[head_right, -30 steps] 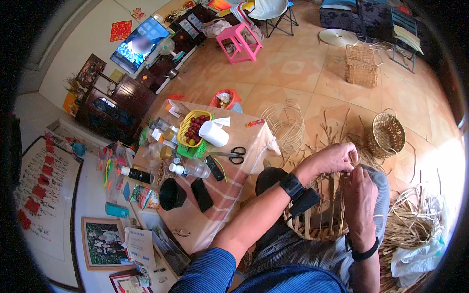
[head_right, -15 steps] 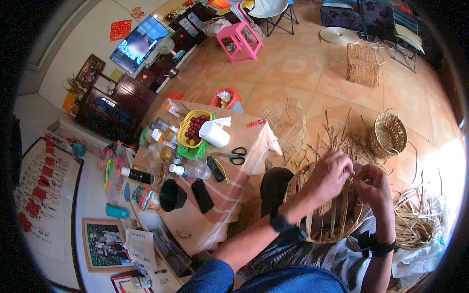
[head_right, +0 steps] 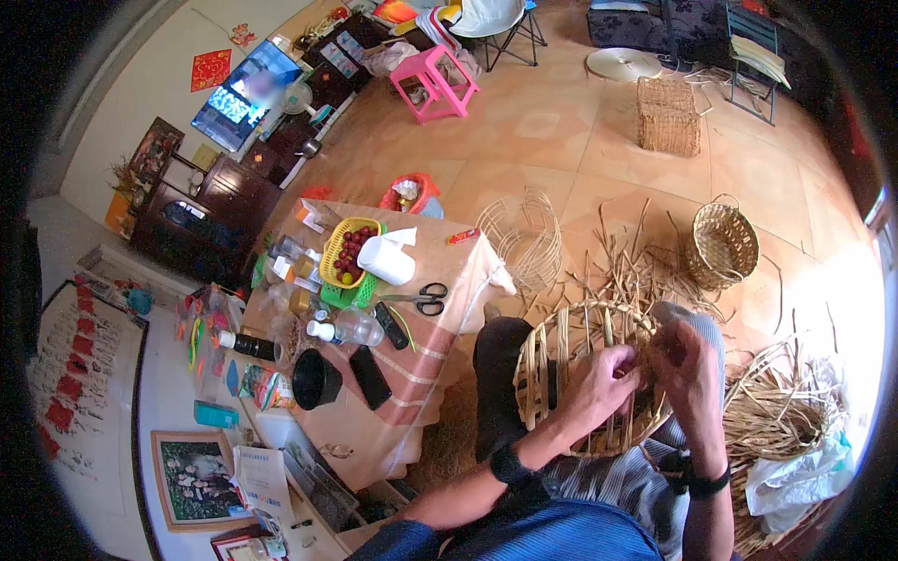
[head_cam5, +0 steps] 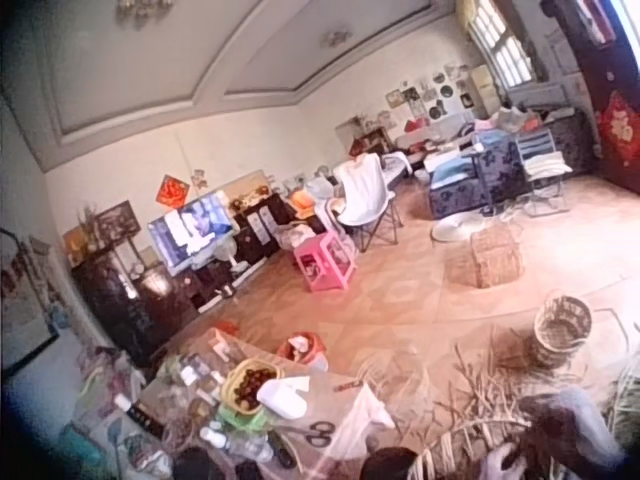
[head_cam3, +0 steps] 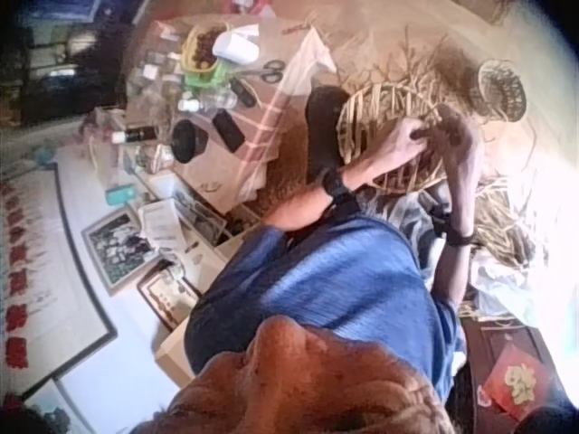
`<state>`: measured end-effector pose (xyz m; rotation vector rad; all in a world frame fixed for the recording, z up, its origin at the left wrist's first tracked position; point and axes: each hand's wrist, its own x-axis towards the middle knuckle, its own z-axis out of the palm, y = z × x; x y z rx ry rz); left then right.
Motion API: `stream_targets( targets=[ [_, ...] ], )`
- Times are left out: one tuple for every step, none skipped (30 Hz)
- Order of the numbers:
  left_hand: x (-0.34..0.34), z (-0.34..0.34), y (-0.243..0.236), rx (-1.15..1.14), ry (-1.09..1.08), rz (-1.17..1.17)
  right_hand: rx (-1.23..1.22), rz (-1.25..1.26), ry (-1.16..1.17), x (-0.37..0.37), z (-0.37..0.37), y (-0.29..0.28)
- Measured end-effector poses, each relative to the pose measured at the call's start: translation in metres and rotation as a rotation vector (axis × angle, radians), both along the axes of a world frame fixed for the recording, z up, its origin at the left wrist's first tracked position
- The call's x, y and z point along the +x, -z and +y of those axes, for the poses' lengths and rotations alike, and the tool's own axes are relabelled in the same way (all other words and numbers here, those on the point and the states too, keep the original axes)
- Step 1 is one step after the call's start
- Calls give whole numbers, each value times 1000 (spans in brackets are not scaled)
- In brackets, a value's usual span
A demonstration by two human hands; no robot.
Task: Weaving a small basket using thin strips of wood or straw.
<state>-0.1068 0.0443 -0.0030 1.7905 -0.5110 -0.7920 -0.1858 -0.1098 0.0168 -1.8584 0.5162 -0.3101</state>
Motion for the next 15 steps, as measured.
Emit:
stream_targets(
  targets=[
    [-8, 2, 12, 4, -6, -9, 4, -9, -6, -8, 6, -5],
    [-20, 3, 32, -55, -52, -162, -100, -44, 6, -15, 11, -8],
    [-26, 2, 44, -116, -86, -307, -207, -70, 30, -25, 15, -6],
    [-30, 6, 27, -112, -23, -363, -202, -68, 36, -36, 16, 2],
    [-34, 6, 28, -138, -17, -384, -201, -82, 59, -48, 15, 14],
    [-38, 7, 28, -168, -10, -405, -205, -96, 84, -60, 17, 21],
    [-40, 8, 28, -174, 0, -398, -140, -55, 103, -72, 21, 25],
    [-41, 11, 28, -115, 11, -382, -148, -46, 119, -82, 27, 36],
    [-45, 11, 27, -65, 30, -358, -97, -32, 116, -92, 32, 52],
    [-43, 12, 19, -27, 79, -310, -46, -5, 125, -102, 32, 56],
    [-39, 16, 12, -8, 61, -212, -48, 46, 61, -104, 31, 57],
    [-35, 29, 14, 43, 111, -180, -40, 107, -7, -97, 38, 45],
    [-34, 35, 6, -8, 96, 49, -48, 59, -9, -100, 45, 49],
    [-32, 40, 1, -62, 115, 79, -62, -4, -17, -99, 48, 51],
    [-29, 43, -6, 25, 125, 68, -86, 0, -21, -95, 50, 41]
  ],
)
